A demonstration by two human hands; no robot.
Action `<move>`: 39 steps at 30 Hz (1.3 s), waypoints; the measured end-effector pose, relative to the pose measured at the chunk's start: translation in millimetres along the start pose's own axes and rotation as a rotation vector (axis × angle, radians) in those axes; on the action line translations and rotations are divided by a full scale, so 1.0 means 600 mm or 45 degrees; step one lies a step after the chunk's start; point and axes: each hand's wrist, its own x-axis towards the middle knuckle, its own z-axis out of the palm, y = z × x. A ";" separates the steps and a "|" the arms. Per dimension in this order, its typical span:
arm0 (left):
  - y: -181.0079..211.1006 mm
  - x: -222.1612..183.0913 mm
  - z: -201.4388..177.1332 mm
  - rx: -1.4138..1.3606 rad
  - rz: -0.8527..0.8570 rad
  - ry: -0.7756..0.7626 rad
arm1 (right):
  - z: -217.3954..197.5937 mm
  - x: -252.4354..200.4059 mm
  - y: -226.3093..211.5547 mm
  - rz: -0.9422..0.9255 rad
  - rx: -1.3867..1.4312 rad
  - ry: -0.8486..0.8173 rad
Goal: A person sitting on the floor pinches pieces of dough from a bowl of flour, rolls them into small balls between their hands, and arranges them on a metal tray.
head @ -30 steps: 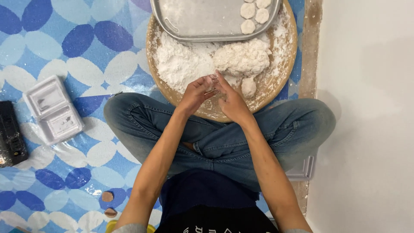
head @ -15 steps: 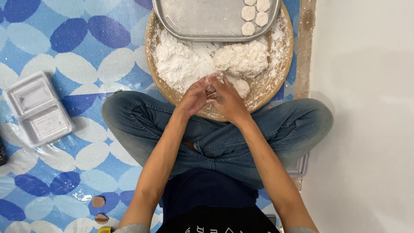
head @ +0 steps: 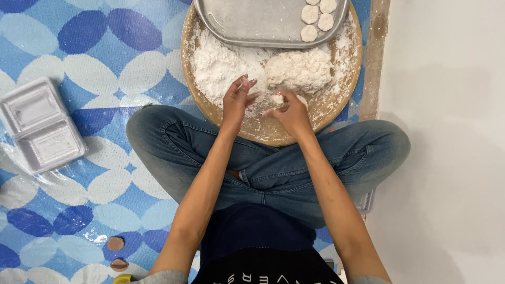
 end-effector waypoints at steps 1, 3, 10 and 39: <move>-0.005 0.001 0.001 0.000 0.000 -0.002 | 0.007 0.014 0.019 0.001 0.000 0.002; -0.015 0.001 0.001 0.257 0.220 0.065 | 0.025 0.042 0.059 0.046 -0.031 -0.133; 0.038 -0.045 0.030 0.939 0.289 -0.245 | 0.003 -0.018 -0.016 -0.218 -0.456 -0.328; 0.025 -0.022 0.026 0.313 0.443 0.006 | 0.018 0.003 0.050 -0.451 -0.357 0.080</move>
